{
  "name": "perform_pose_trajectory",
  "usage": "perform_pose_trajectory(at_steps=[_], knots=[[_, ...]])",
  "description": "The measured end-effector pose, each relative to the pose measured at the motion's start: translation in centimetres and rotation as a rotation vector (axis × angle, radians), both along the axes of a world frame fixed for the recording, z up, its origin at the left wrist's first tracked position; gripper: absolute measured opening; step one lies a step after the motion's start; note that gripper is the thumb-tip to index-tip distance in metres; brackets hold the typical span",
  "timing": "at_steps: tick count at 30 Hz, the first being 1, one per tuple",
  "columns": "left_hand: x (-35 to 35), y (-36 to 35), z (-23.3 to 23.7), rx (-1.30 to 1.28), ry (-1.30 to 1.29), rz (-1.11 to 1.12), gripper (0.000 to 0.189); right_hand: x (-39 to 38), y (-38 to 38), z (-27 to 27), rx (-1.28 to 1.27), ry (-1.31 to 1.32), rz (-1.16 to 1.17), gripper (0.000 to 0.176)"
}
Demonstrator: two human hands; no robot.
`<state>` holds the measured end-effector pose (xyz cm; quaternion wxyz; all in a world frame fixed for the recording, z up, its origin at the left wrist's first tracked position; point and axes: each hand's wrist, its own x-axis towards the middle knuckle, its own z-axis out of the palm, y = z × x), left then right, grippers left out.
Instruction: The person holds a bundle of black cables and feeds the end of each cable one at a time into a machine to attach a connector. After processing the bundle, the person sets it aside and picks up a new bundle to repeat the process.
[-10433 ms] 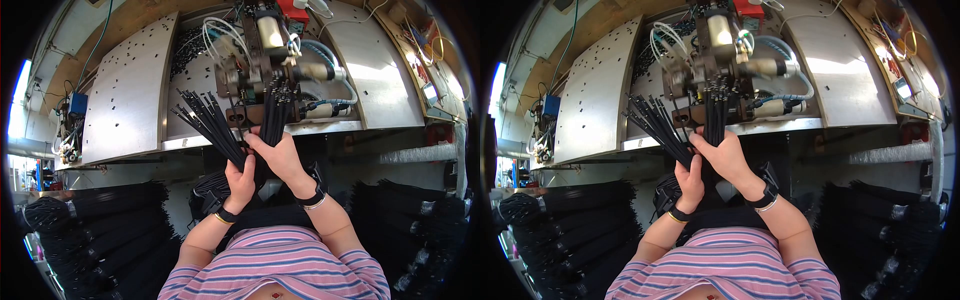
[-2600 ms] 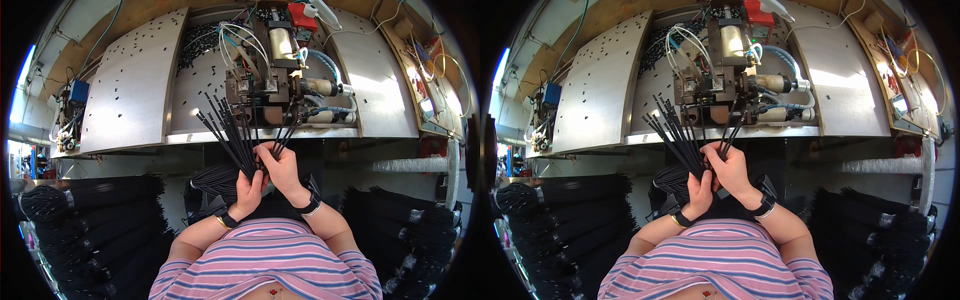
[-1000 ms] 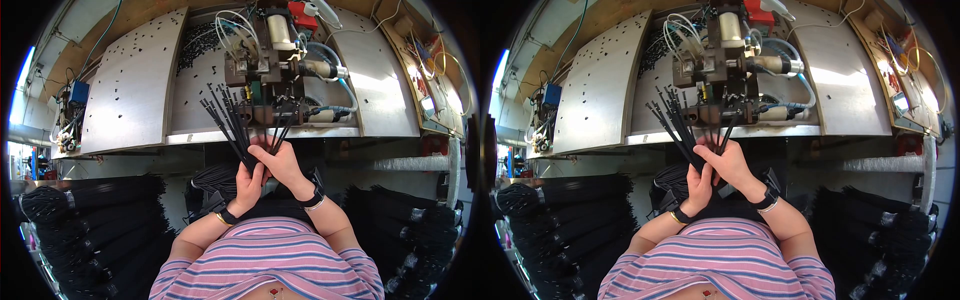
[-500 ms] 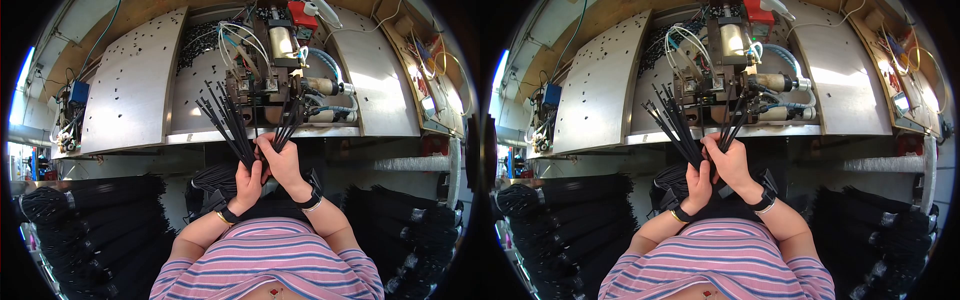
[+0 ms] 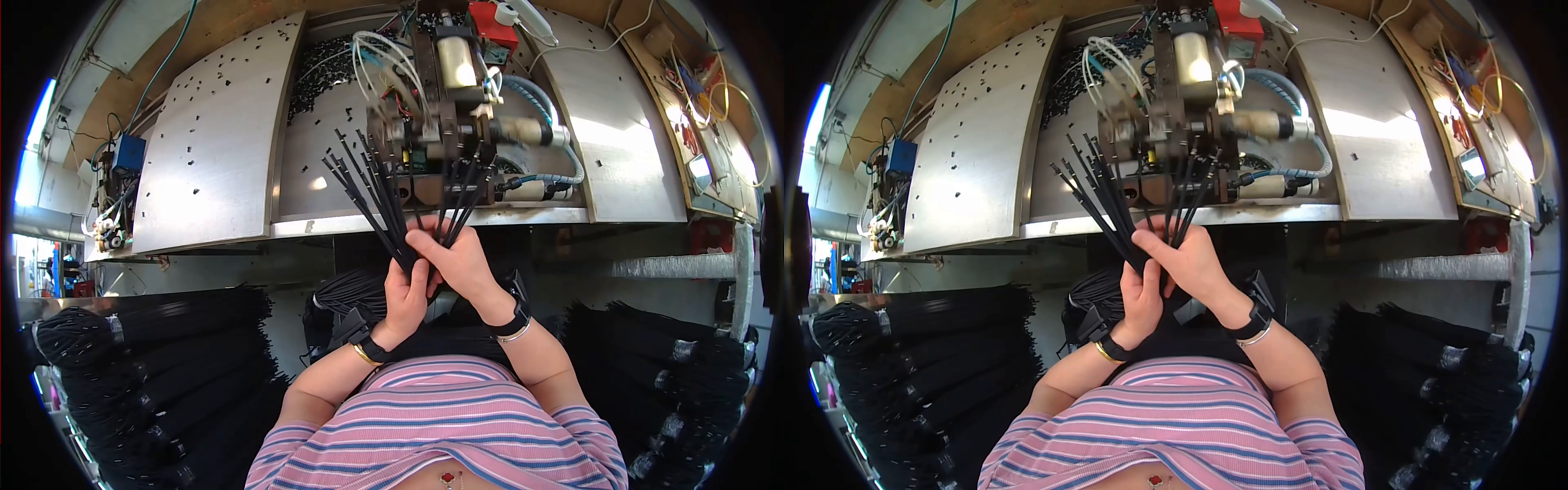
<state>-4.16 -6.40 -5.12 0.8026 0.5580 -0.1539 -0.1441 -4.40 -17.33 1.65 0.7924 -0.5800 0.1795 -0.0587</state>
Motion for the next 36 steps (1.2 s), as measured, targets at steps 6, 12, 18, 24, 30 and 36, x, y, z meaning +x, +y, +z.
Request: perform_pose_trajectory(at_steps=[6, 12, 18, 24, 30, 36], knots=[[-0.5, 0.5, -0.1, 0.008, -0.033, -0.026, 0.024, -0.8, 0.7, -0.5, -0.017, -0.015, -0.014, 0.024], [-0.7, 0.4, -0.3, -0.013, -0.041, 0.003, 0.024, -0.8, 0.7, 0.1, -0.028, 0.011, -0.07, 0.02], [-0.2, 0.0, 0.1, -0.006, -0.077, 0.053, 0.023, -0.1, 0.4, 0.1, -0.015, 0.015, -0.069, 0.022], [-0.2, 0.1, -0.1, 0.028, -0.072, 0.045, 0.023, -0.1, 0.4, -0.7, -0.01, 0.005, -0.083, 0.021], [-0.1, 0.4, -0.4, -0.013, 0.008, -0.017, 0.022, -0.1, 0.3, 0.2, 0.067, 0.014, 0.01, 0.021], [-1.4, 1.3, -0.8, -0.01, -0.003, -0.065, 0.026, -1.5, 1.3, -1.4, -0.072, -0.077, -0.106, 0.022]])
